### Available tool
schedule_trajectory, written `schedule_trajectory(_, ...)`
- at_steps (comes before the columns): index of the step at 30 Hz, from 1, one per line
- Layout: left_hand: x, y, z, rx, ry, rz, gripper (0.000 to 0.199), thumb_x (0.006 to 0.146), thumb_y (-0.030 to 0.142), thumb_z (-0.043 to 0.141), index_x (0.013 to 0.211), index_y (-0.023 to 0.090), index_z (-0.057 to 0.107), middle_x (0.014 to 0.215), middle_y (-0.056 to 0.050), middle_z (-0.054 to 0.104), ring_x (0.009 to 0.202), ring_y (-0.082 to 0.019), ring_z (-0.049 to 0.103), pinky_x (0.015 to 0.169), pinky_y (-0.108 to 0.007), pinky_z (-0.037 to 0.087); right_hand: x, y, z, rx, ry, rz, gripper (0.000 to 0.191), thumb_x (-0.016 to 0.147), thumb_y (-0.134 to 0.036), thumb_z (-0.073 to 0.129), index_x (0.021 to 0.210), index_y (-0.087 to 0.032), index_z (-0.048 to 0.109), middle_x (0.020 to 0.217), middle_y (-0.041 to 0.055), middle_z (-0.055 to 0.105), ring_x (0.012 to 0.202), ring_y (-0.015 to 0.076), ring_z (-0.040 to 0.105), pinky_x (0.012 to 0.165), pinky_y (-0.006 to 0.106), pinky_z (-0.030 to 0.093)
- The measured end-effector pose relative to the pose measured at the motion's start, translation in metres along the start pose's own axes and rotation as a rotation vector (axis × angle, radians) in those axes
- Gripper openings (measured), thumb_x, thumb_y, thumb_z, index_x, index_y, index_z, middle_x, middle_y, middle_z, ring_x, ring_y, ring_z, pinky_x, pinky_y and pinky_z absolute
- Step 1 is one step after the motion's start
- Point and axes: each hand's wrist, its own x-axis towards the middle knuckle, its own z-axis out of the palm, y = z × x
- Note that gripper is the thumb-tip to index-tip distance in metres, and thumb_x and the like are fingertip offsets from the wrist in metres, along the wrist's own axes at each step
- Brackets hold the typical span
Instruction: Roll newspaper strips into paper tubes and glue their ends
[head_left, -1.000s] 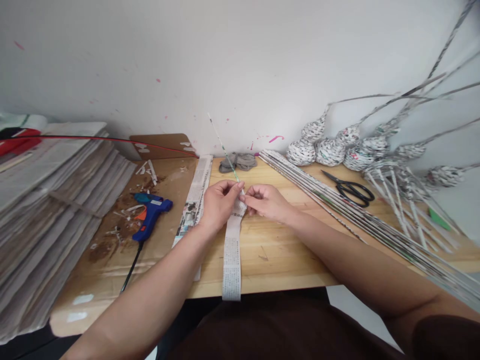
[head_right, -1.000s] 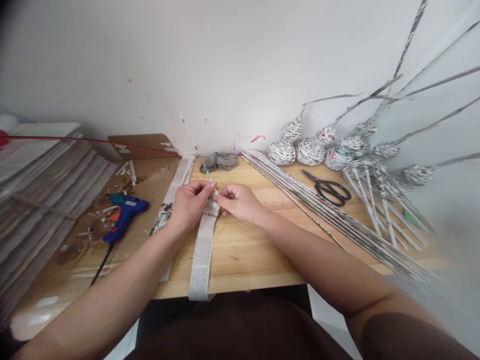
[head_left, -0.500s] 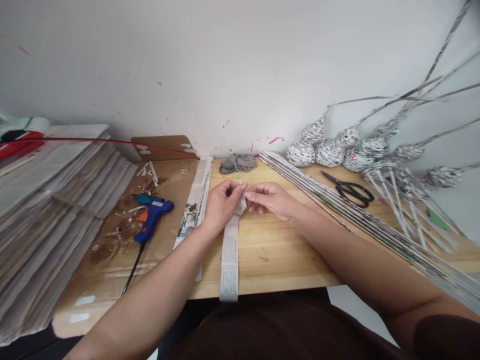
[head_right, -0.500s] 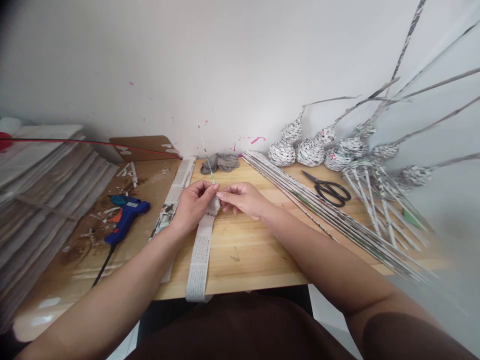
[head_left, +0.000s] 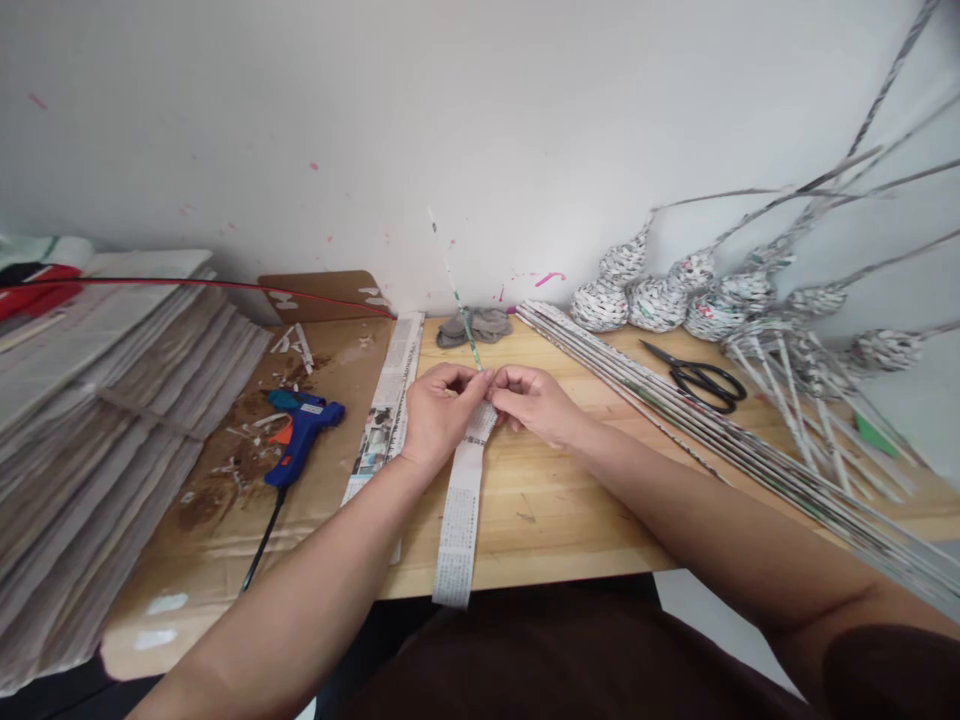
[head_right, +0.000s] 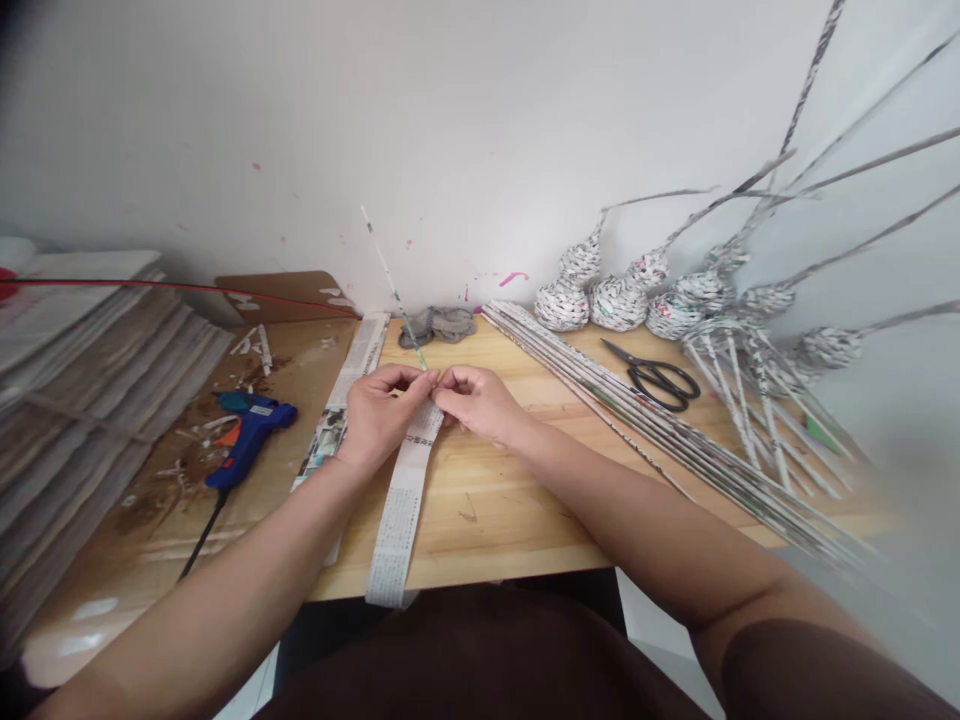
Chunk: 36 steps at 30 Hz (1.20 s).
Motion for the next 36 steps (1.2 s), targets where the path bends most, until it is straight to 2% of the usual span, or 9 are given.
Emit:
schedule_trajectory(3, 0.002, 0.0, -0.002, -0.064, -0.062, -0.085, 0.025, 0.073, 0.04, 0.068, 0.071, 0.016, 0.071, 0.067, -0.003, 0.068, 0.061, -0.014, 0.056, 0.059, -0.024, 0.042, 0.0, 0.001, 0.001, 0.015, -0.013, 0.036, 0.018, 0.075, -0.029, 0.067, 0.076, -0.017, 0.055, 0.063, -0.0014, 0.06, 0.054, 0.0093, 0.059, 0.039, 0.016, 0.036)
schedule_trajectory(9, 0.003, -0.006, -0.004, -0.265, -0.246, -0.214, 0.026, 0.067, 0.039, 0.074, 0.077, 0.015, 0.07, 0.072, -0.003, 0.068, 0.061, -0.013, 0.056, 0.055, -0.023, 0.041, 0.002, 0.001, -0.001, 0.055, 0.025, 0.08, 0.013, 0.074, -0.021, 0.067, 0.076, -0.015, 0.055, 0.058, -0.0014, 0.06, 0.048, 0.0074, 0.055, 0.038, 0.015, 0.033)
schedule_trajectory(11, 0.003, -0.007, -0.004, -0.272, -0.247, -0.238, 0.026, 0.067, 0.039, 0.074, 0.076, 0.015, 0.069, 0.07, -0.003, 0.067, 0.059, -0.013, 0.056, 0.054, -0.023, 0.041, 0.002, 0.001, -0.004, 0.008, -0.004, 0.08, 0.012, 0.076, -0.023, 0.066, 0.077, -0.015, 0.056, 0.057, -0.0015, 0.06, 0.047, 0.0071, 0.054, 0.038, 0.016, 0.033)
schedule_trajectory(15, 0.004, -0.008, -0.003, -0.195, -0.17, -0.226, 0.025, 0.066, 0.04, 0.075, 0.071, 0.015, 0.07, 0.067, -0.003, 0.067, 0.057, -0.012, 0.055, 0.053, -0.023, 0.039, 0.002, 0.001, -0.016, -0.249, -0.122, 0.091, 0.015, 0.076, -0.028, 0.068, 0.075, -0.015, 0.06, 0.062, 0.0005, 0.062, 0.048, 0.0085, 0.056, 0.042, 0.018, 0.039)
schedule_trajectory(17, 0.004, -0.007, -0.002, -0.189, -0.167, -0.248, 0.026, 0.064, 0.04, 0.076, 0.072, 0.015, 0.071, 0.068, -0.004, 0.069, 0.058, -0.012, 0.056, 0.054, -0.023, 0.04, 0.004, -0.002, -0.022, -0.303, -0.093, 0.029, 0.015, 0.075, -0.028, 0.069, 0.079, -0.015, 0.063, 0.071, 0.0026, 0.066, 0.053, 0.0096, 0.058, 0.047, 0.021, 0.044)
schedule_trajectory(20, 0.001, -0.004, 0.0, -0.186, -0.235, -0.312, 0.027, 0.063, 0.039, 0.077, 0.075, 0.015, 0.073, 0.072, -0.006, 0.072, 0.057, -0.012, 0.057, 0.053, -0.023, 0.04, 0.006, -0.008, -0.027, -0.208, 0.018, -0.077, 0.019, 0.078, -0.031, 0.066, 0.089, -0.016, 0.063, 0.077, 0.003, 0.066, 0.059, 0.01, 0.059, 0.048, 0.02, 0.044)
schedule_trajectory(25, -0.004, -0.003, 0.002, -0.158, -0.347, -0.303, 0.028, 0.063, 0.04, 0.076, 0.075, 0.015, 0.074, 0.071, -0.005, 0.071, 0.056, -0.011, 0.055, 0.052, -0.023, 0.038, 0.006, -0.013, -0.025, -0.095, -0.03, -0.12, 0.023, 0.079, -0.036, 0.066, 0.075, -0.015, 0.056, 0.061, -0.0018, 0.058, 0.05, 0.0072, 0.052, 0.042, 0.018, 0.037)
schedule_trajectory(31, -0.005, -0.003, 0.004, -0.201, -0.347, -0.337, 0.03, 0.061, 0.039, 0.079, 0.076, 0.013, 0.074, 0.073, -0.006, 0.072, 0.057, -0.011, 0.055, 0.053, -0.023, 0.038, 0.006, -0.01, -0.025, -0.146, -0.034, -0.151, 0.016, 0.085, -0.031, 0.057, 0.078, -0.018, 0.051, 0.062, -0.0026, 0.057, 0.05, 0.0079, 0.053, 0.044, 0.018, 0.038)
schedule_trajectory(36, -0.005, -0.001, 0.004, -0.192, -0.308, -0.332, 0.03, 0.06, 0.038, 0.08, 0.074, 0.012, 0.073, 0.073, -0.007, 0.072, 0.058, -0.012, 0.056, 0.054, -0.023, 0.039, 0.005, -0.012, -0.024, -0.139, -0.03, -0.084, 0.013, 0.089, -0.029, 0.051, 0.081, -0.018, 0.049, 0.061, -0.0018, 0.057, 0.051, 0.0093, 0.054, 0.041, 0.019, 0.036)
